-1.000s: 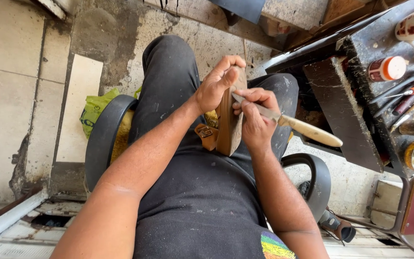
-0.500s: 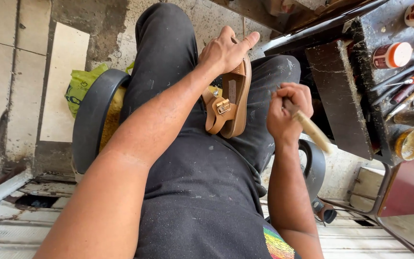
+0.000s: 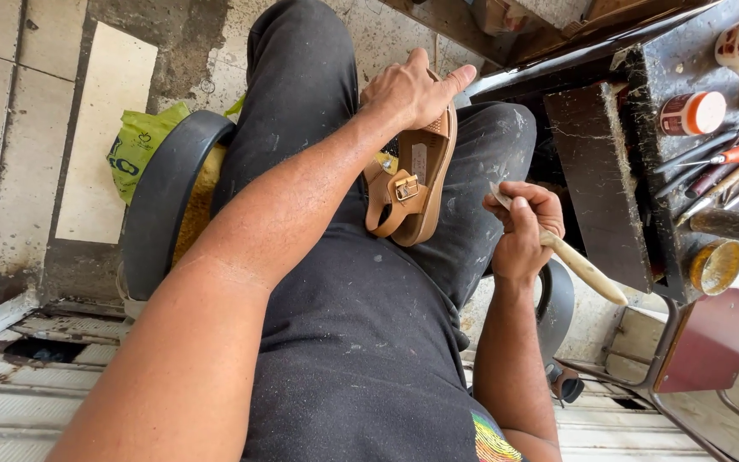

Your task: The person sits on the floor and holds a brown sandal on their lap. They use a wooden-handled tool to scrape and clean the sole, rotating the sandal to work on different areas of the sole and the strap attachment points.

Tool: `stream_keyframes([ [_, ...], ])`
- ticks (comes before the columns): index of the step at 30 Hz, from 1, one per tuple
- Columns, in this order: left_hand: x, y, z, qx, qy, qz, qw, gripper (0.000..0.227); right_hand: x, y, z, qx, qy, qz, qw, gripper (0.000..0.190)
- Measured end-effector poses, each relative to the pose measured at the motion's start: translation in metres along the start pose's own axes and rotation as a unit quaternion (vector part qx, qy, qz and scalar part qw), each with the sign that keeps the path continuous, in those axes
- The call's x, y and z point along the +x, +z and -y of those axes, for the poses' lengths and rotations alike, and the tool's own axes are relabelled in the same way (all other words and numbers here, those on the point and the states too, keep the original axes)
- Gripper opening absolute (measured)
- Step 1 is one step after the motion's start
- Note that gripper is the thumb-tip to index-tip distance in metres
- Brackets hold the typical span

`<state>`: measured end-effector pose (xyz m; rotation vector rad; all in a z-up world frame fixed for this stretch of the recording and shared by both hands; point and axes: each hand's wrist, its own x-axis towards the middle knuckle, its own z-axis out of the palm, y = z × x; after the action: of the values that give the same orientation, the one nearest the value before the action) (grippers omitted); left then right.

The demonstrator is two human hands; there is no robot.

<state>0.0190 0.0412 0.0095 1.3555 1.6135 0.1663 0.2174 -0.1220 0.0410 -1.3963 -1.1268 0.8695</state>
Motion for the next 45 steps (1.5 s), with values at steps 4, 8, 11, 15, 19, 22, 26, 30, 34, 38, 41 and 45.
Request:
stream_keyframes([
  [4,-0.006,-0.006,-0.003,0.007,0.000,0.011,1.000,0.107,0.000,-0.005,-0.008,0.048,0.007,-0.016,0.999,0.017],
  [8,-0.007,-0.006,-0.004,-0.001,0.010,0.009,1.000,0.104,-0.001,-0.006,-0.008,0.037,0.010,0.005,0.999,0.018],
  [11,-0.008,-0.006,-0.005,-0.004,0.011,0.009,1.000,0.102,-0.001,-0.006,-0.008,0.035,0.010,0.017,0.999,0.018],
  [15,-0.015,-0.013,-0.006,-0.006,0.012,0.021,1.000,0.100,-0.002,-0.006,-0.007,0.028,0.011,0.038,0.999,0.023],
  [19,-0.017,-0.019,-0.007,0.003,0.004,0.035,0.999,0.096,-0.002,-0.007,-0.008,0.037,0.031,0.031,0.998,0.023],
  [22,-0.013,-0.016,-0.004,0.003,-0.003,0.048,0.999,0.093,-0.001,-0.008,-0.009,0.033,0.032,0.037,0.998,0.022],
  [26,-0.005,-0.010,0.005,-0.015,0.025,0.037,0.999,0.079,-0.001,-0.009,-0.013,0.035,0.030,0.044,0.998,0.021],
  [30,-0.003,-0.008,0.008,-0.024,0.028,0.032,0.999,0.074,-0.001,-0.008,-0.015,0.040,0.037,0.039,0.998,0.020],
  [34,-0.006,-0.010,0.003,-0.019,0.022,0.037,0.999,0.074,-0.001,-0.009,-0.017,0.036,0.039,0.044,0.998,0.020],
  [38,-0.005,-0.010,0.002,-0.002,0.026,0.034,0.999,0.077,-0.001,-0.008,-0.017,0.034,0.038,0.046,0.998,0.019],
  [41,0.000,-0.006,0.003,0.001,0.029,0.032,0.999,0.082,-0.001,-0.006,-0.016,0.028,0.036,0.050,0.998,0.020],
  [45,0.000,-0.006,0.002,0.008,0.032,0.033,0.999,0.084,-0.002,-0.005,-0.016,0.023,0.031,0.054,0.998,0.020],
])
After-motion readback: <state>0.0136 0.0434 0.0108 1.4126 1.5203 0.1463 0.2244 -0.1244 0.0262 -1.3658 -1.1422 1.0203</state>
